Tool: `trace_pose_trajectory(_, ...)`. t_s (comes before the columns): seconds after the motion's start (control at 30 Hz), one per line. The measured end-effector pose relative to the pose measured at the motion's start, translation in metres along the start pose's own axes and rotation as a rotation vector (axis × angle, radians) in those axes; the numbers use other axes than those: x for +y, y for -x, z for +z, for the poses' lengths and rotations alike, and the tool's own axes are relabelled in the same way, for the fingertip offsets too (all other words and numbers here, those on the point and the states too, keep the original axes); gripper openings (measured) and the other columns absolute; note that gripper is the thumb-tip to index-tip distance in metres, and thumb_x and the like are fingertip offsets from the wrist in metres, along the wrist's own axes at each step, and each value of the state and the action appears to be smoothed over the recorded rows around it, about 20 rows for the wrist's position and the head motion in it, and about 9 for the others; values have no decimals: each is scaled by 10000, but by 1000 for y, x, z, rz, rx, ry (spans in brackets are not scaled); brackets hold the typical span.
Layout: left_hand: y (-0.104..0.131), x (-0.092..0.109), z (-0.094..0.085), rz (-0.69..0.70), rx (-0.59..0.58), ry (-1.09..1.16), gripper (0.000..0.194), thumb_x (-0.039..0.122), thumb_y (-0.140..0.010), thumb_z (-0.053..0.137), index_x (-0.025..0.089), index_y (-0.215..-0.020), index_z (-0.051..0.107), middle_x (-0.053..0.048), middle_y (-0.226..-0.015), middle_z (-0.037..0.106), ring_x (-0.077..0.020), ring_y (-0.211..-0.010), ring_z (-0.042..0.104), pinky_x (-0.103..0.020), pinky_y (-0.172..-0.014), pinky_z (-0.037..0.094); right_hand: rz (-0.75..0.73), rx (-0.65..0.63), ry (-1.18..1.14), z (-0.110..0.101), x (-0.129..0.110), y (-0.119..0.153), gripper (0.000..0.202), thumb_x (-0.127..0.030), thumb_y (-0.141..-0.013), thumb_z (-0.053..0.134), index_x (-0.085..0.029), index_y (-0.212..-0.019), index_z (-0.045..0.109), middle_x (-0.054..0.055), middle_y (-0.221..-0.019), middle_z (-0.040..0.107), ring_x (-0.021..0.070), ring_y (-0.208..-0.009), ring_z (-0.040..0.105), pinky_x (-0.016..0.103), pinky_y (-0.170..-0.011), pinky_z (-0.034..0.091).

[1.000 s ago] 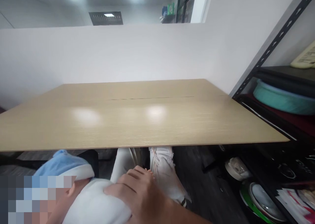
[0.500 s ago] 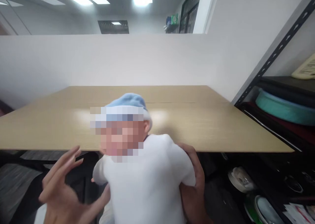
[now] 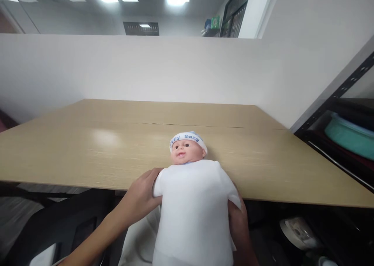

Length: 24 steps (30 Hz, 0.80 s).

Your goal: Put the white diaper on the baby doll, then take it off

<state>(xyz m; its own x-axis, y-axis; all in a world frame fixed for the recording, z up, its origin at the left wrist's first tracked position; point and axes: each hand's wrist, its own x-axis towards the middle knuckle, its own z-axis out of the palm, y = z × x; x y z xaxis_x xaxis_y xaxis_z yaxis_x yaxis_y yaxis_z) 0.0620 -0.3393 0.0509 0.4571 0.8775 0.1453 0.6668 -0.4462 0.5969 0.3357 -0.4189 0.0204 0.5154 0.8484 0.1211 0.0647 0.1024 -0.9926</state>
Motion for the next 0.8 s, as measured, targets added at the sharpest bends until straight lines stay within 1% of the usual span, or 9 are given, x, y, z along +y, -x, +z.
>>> trace_pose_trajectory(0.1, -15, -3, -8, 14, 3, -50, 325, 258, -858, 668, 221, -1179, 634, -88, -1150, 745, -321, -1044, 681, -433, -829, 520, 14, 18, 66, 0, 4, -19, 476, -547, -858, 734, -235, -1211, 804, 71, -968, 834, 308, -892, 781, 361, -714, 631)
trace_pose_trajectory(0.17, -26, -9, -16, 16, 7, -92, 303, 278, -849, 649, 222, -1146, 628, -86, -1109, 734, -315, -1007, 667, -417, -800, 499, -32, -2, 183, -2, 7, -36, 469, -496, -855, 718, -243, -1249, 764, 70, -1063, 830, 288, -907, 775, 335, -705, 616)
trace_pose_trajectory(0.2, -31, -13, -20, 16, 8, -112, 314, 278, -839, 639, 223, -1147, 624, -85, -1104, 730, -312, -1000, 664, -409, -791, 490, -83, -19, 275, -4, 9, -46, 452, -478, -847, 719, -247, -1234, 753, 67, -1082, 825, 283, -910, 771, 331, -708, 609)
trace_pose_trajectory(0.27, -43, -21, -29, 17, 11, -154, 327, 271, -823, 622, 224, -1147, 620, -81, -1093, 726, -306, -990, 664, -399, -780, 475, -239, -51, 510, -9, 12, -68, 405, -464, -847, 718, -260, -1196, 743, 60, -1106, 814, 288, -937, 766, 341, -732, 595)
trace_pose_trajectory(0.37, -61, -32, -41, 14, 13, -211, 259, 287, -839, 610, 224, -1090, 614, -74, -1057, 717, -297, -968, 666, -390, -765, 460, -480, -166, 840, -12, 15, -99, 372, -468, -939, 644, -305, -1263, 729, 58, -1193, 788, 309, -1050, 754, 369, -781, 568)
trace_pose_trajectory(0.43, -74, -39, -48, 14, 1, -235, 169, 318, -873, 599, 228, -1015, 596, -71, -1034, 705, -294, -958, 662, -383, -749, 452, -561, -258, 960, -8, 16, -117, 369, -453, -1008, 567, -335, -1330, 704, 57, -1234, 775, 313, -1092, 745, 378, -783, 557)
trace_pose_trajectory(0.53, -93, -50, -54, 22, -22, -270, 103, 322, -884, 585, 233, -923, 549, -74, -1022, 688, -295, -961, 646, -380, -749, 451, -583, -352, 1017, 3, 20, -139, 357, -446, -1057, 519, -335, -1352, 686, 55, -1246, 782, 301, -1072, 755, 371, -776, 559)
trace_pose_trajectory(0.63, -111, -65, -54, 17, -39, -293, 124, 345, -886, 591, 234, -897, 538, -82, -1029, 682, -294, -949, 646, -376, -743, 449, -585, -411, 1042, 17, 29, -161, 321, -435, -1066, 527, -306, -1302, 702, 56, -1216, 798, 288, -1033, 769, 351, -754, 553)
trace_pose_trajectory(0.8, -136, -87, -53, -18, -57, -231, 242, 475, -943, 585, 234, -955, 571, -62, -1022, 716, -272, -882, 675, -365, -706, 441, -599, -425, 1054, 40, 47, -193, 269, -383, -1055, 542, -292, -1253, 700, 46, -1177, 804, 268, -1017, 769, 324, -736, 528)
